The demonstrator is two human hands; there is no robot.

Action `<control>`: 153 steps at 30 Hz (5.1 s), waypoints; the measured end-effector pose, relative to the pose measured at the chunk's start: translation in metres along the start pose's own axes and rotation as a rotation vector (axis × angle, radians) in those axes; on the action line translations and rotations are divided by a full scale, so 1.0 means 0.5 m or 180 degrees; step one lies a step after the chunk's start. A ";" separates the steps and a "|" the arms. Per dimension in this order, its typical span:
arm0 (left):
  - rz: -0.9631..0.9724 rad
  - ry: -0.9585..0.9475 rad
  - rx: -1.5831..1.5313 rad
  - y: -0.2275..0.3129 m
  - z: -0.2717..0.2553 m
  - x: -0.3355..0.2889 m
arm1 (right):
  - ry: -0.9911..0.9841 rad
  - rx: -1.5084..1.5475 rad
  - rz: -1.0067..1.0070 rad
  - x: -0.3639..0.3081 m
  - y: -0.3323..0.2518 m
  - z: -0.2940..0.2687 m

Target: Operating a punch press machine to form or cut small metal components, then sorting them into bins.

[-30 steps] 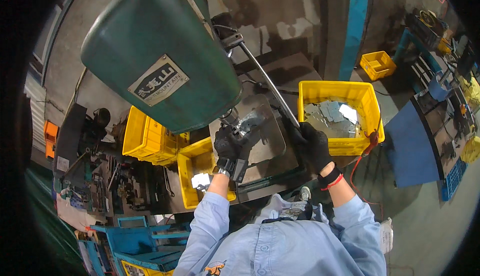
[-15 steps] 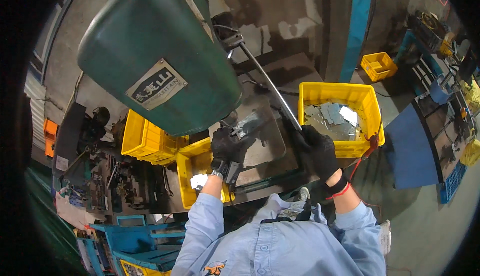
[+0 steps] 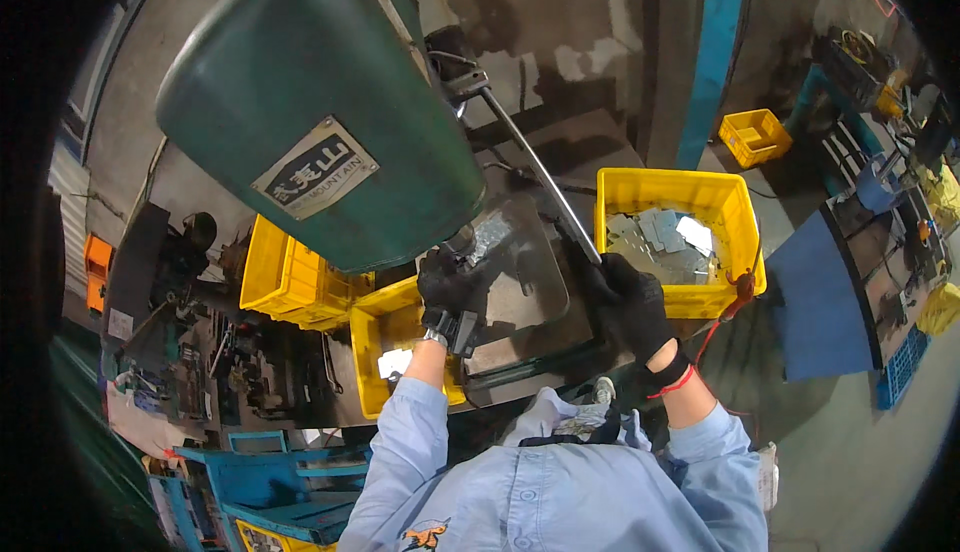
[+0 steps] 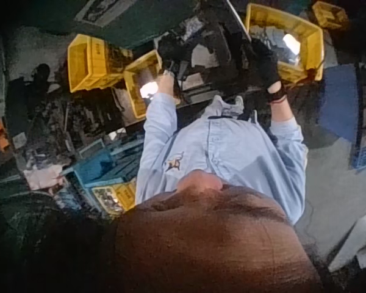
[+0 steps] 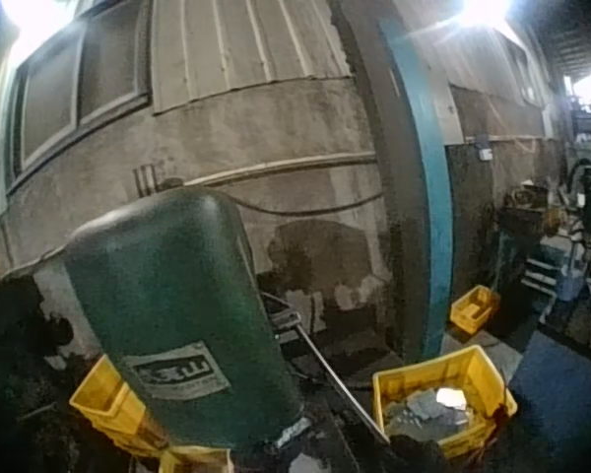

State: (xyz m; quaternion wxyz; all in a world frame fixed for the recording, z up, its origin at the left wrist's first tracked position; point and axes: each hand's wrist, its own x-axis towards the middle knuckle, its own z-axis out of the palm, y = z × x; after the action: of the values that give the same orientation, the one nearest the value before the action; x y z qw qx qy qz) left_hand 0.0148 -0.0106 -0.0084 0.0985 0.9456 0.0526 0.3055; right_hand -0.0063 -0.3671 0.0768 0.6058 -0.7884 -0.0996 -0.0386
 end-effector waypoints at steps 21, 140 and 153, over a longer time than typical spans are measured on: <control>-0.0004 0.0203 0.0254 -0.018 -0.005 -0.012 | 0.0279 0.0592 0.0012 0.044 0.172 0.106; 0.0289 -0.0054 -0.0135 -0.084 0.054 -0.022 | 0.0418 -0.0054 -0.0380 0.036 0.149 0.083; 0.0154 -0.0559 -0.0178 -0.068 0.022 -0.026 | 0.0407 -0.0040 -0.0600 0.058 0.186 0.102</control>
State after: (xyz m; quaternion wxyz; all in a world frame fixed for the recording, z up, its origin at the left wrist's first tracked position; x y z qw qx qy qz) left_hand 0.0095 0.0188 -0.0321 0.1217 0.9666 0.0124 0.2251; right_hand 0.0377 -0.3375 -0.0195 0.5997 -0.7752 -0.1342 -0.1462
